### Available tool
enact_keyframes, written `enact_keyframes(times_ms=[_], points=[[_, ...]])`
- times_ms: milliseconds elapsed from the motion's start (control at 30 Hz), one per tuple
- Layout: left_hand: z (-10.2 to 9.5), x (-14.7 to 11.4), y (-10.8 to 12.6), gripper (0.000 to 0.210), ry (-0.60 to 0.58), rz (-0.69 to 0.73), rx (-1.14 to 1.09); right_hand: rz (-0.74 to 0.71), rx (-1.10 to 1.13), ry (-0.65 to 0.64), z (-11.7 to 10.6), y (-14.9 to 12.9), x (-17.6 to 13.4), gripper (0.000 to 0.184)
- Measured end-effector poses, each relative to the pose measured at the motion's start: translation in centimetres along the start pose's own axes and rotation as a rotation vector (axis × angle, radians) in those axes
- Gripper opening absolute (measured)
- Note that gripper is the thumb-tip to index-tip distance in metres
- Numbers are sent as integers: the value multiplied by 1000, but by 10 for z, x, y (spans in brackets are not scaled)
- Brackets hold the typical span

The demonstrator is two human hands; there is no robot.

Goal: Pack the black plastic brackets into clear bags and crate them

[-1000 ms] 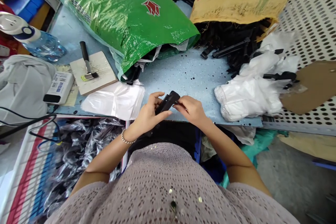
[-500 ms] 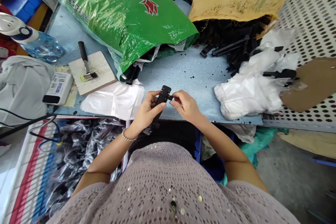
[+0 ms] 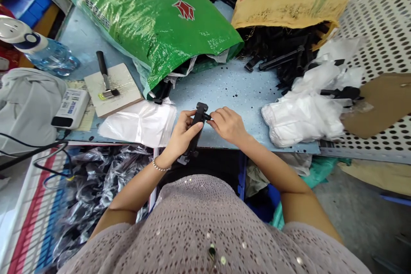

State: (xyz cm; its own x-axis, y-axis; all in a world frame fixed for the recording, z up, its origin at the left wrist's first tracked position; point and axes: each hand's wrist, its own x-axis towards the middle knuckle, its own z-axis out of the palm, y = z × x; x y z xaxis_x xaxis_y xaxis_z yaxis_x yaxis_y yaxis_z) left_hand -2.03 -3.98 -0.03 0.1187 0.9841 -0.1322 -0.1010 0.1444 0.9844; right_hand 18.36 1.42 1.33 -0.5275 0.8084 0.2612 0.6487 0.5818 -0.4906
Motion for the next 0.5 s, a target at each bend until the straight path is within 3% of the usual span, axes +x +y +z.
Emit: enact_keyframes(times_ms=[67, 133, 200, 267, 333, 400, 500], points=[[3, -1, 0, 47, 3, 16, 50, -48, -47, -8, -1, 2, 2, 45], [8, -3, -1, 47, 24, 39, 98, 13, 92, -8, 4, 2, 1, 50], [10, -4, -4, 49, 34, 41, 116, 189, 392, -33, 13, -1, -1, 55], [9, -2, -9, 48, 37, 30, 144, 390, 707, -143, 20, -1, -3, 59], [5, 5, -16, 42, 54, 4, 258, 483, 804, -291, 19, 5, -1, 61], [4, 17, -25, 37, 76, -45, 439, 453, 558, -328, 9, 22, 11, 57], [19, 40, -40, 45, 92, -105, 690, 476, -90, -123, -15, 68, 49, 42]])
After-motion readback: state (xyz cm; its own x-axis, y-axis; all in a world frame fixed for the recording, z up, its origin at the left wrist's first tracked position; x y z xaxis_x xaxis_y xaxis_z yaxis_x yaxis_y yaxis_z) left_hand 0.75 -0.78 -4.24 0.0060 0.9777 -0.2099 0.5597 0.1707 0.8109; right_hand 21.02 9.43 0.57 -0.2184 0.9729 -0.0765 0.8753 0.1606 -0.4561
